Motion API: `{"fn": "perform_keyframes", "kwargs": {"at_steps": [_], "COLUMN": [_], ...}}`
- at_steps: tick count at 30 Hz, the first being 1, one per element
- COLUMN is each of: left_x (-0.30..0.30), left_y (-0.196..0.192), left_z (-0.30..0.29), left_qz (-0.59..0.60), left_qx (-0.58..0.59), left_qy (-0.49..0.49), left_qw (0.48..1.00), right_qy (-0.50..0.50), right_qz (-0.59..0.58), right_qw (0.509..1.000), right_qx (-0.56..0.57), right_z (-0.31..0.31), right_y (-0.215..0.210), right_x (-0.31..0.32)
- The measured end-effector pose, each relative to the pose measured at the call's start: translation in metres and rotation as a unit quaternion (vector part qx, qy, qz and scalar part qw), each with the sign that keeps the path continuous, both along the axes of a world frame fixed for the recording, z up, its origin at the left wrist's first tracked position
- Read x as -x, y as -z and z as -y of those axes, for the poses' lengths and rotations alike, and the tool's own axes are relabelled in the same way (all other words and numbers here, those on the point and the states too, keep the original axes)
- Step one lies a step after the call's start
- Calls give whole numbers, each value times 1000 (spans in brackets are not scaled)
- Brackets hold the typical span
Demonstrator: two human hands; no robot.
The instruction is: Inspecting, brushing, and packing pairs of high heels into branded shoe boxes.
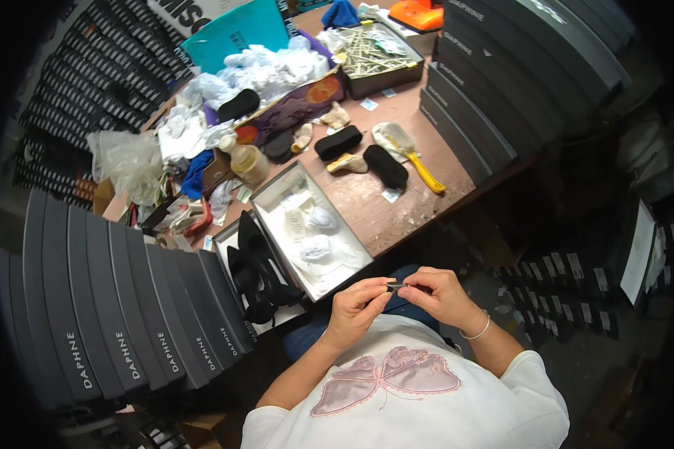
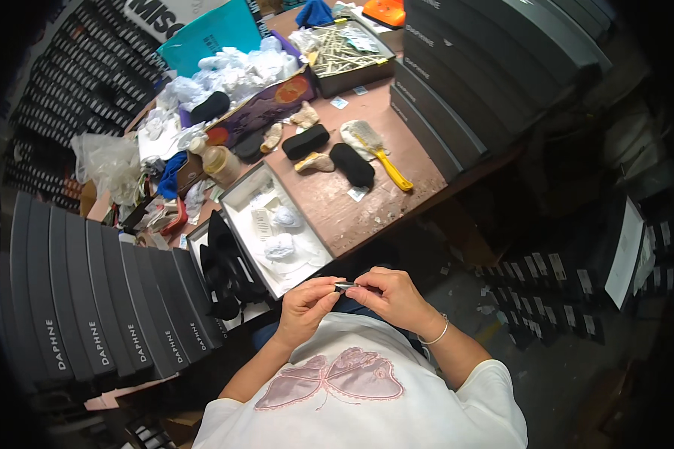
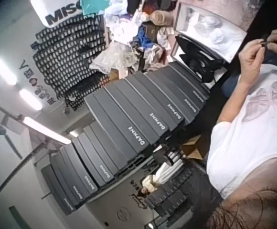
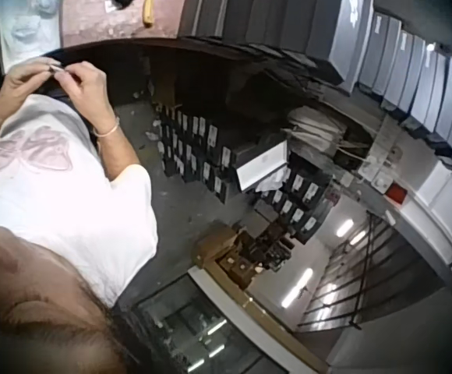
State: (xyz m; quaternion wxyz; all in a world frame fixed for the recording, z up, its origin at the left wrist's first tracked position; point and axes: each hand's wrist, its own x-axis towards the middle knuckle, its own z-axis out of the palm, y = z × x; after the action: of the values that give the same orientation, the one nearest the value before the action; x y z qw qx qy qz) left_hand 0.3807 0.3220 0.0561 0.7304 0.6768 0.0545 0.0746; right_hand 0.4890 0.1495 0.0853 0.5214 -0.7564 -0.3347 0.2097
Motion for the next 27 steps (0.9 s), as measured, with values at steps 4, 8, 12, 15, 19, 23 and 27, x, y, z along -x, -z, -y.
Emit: {"fn": "perform_keyframes", "kwargs": {"at_steps": [4, 8, 12, 15, 19, 23, 27], "left_x": [-8, -15, -14, -12, -12, -10, -10], "left_y": [4, 10, 11, 8, 4, 2, 2], "left_z": [12, 21, 19, 17, 14, 14, 17], "left_qz": [-2, -3, -32, -32, 1, 2, -12], "left_qx": [-20, 31, 55, 6, -78, -83, -78], "left_qy": [46, 58, 51, 53, 60, 66, 72], "left_qw": [999, 998, 997, 998, 995, 994, 994], "right_qy": [23, 127, 78, 22, 1, -12, -13], "right_qz": [-24, -134, -125, -108, -81, -67, -93], "right_qw": [999, 983, 989, 994, 996, 997, 995], "right_qx": [28, -8, -26, 6, 26, 35, 21], "right_z": [23, 42, 42, 36, 32, 32, 36], "right_y": [1, 22, 15, 11, 11, 8, 12], "right_x": [2, 0, -1, 0, -1, -2, -3]}}
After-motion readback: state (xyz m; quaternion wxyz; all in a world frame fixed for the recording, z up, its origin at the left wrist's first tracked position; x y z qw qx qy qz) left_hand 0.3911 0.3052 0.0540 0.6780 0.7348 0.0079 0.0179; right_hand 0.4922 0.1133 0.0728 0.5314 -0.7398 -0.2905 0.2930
